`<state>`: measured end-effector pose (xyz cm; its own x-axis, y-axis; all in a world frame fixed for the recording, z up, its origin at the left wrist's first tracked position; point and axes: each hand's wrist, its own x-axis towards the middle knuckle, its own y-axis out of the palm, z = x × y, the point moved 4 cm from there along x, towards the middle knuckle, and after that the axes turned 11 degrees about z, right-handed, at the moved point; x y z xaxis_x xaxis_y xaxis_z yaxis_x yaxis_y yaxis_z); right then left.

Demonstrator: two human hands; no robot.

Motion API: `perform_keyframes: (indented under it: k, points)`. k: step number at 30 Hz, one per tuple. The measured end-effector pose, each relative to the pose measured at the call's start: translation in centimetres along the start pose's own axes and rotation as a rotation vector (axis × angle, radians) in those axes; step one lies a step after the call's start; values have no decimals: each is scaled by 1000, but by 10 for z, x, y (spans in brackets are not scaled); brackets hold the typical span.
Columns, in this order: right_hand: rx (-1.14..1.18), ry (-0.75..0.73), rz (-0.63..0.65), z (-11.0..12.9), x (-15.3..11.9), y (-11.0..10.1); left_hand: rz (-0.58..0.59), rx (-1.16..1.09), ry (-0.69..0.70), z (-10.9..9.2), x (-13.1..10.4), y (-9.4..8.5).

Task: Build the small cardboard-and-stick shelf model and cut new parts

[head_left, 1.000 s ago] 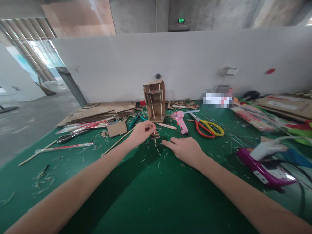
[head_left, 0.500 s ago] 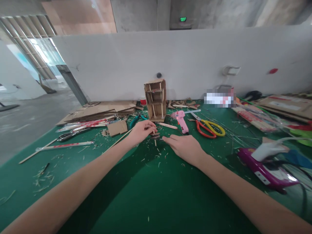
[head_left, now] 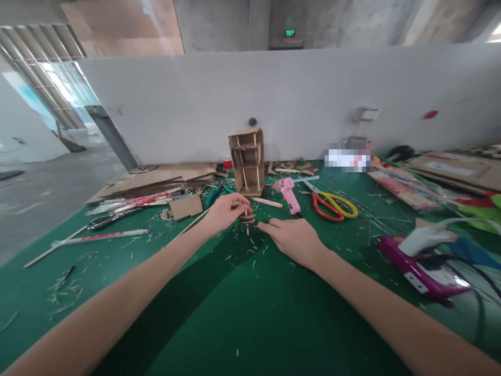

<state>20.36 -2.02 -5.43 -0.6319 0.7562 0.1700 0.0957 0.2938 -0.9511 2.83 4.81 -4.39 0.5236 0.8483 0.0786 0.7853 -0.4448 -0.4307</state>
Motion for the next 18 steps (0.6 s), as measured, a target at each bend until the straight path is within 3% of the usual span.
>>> perform_keyframes:
  k: [4, 10, 18]
  points:
    - [70, -29, 48, 1, 0, 1, -9, 14, 3, -1, 0, -1]
    - [-40, 18, 2, 1, 2, 0, 9, 30, 32, 2, 0, -2]
    - [-6, -13, 39, 3, -1, -2, 4, -24, -9, -1, 0, -2]
